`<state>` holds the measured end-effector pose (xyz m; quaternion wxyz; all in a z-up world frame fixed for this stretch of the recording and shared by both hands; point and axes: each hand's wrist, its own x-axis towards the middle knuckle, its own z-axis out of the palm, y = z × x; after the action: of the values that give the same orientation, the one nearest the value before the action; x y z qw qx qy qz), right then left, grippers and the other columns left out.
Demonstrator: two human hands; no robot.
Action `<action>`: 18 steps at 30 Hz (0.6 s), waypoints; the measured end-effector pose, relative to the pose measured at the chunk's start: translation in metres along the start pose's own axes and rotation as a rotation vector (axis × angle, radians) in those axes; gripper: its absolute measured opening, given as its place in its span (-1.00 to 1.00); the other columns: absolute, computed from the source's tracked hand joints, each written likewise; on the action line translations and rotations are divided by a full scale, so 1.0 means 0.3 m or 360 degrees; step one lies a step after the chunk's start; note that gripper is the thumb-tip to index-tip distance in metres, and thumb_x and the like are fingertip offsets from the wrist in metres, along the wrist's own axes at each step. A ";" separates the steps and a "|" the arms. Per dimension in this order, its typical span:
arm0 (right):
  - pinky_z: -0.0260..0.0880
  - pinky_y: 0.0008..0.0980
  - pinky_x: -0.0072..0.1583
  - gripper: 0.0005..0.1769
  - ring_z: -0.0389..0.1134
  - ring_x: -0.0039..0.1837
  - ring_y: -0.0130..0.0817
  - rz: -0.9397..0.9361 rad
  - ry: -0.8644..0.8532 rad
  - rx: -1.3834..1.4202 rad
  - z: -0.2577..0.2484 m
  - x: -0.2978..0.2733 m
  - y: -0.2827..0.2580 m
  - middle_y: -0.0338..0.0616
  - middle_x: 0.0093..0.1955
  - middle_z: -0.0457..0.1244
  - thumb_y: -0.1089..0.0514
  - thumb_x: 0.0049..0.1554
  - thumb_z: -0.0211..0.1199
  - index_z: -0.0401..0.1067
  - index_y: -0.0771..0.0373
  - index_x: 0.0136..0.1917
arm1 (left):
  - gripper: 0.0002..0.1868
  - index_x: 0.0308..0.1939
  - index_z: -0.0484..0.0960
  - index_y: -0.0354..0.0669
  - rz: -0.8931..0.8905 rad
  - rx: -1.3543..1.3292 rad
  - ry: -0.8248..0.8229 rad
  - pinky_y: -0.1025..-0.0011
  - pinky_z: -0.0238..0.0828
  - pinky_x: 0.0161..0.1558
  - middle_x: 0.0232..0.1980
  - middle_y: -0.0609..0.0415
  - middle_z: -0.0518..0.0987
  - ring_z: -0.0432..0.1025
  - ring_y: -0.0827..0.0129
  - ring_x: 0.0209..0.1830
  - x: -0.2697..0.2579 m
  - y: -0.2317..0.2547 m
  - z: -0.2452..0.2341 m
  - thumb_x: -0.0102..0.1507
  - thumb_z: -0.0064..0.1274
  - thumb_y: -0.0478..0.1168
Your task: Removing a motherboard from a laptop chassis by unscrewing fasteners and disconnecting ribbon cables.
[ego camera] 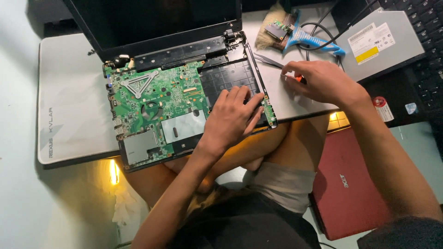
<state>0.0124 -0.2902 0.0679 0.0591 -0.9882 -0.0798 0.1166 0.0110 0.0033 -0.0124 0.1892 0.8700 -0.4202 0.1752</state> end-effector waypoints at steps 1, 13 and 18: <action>0.68 0.14 0.23 -0.64 0.65 0.15 0.21 0.0000 0.0000 -0.0001 0.000 0.006 -0.001 0.11 0.14 0.57 -0.02 0.53 0.32 0.59 0.03 0.53 | -0.63 0.36 0.71 0.11 -0.0001 0.0000 0.0001 0.24 0.46 0.02 -0.05 0.12 0.49 0.47 0.19 -0.09 0.001 0.000 -0.002 0.62 -0.07 0.06; 0.68 0.22 0.14 -0.67 0.64 0.14 0.20 -0.0118 0.0151 -0.0184 0.033 0.013 0.035 0.00 0.17 0.58 -0.08 0.53 0.32 0.68 0.00 0.45 | -0.64 0.35 0.70 0.09 -0.0003 -0.0008 -0.0006 0.23 0.46 0.01 -0.07 0.12 0.48 0.48 0.18 -0.09 -0.002 0.002 0.002 0.63 -0.08 0.05; 0.64 0.07 0.01 -0.73 0.61 -0.01 0.02 -0.0047 0.0158 -0.0418 0.121 0.060 0.086 -0.15 0.15 0.47 -0.07 0.55 0.20 0.52 -0.05 0.44 | -0.64 0.38 0.69 0.11 0.0013 -0.0007 -0.0003 0.23 0.47 0.03 -0.04 0.10 0.48 0.46 0.18 -0.08 0.001 0.002 -0.007 0.63 -0.08 0.04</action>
<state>0.0248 -0.3088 0.0253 -0.0650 -0.9907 -0.1058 0.0553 0.0104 0.0038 -0.0103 0.1901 0.8681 -0.4243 0.1741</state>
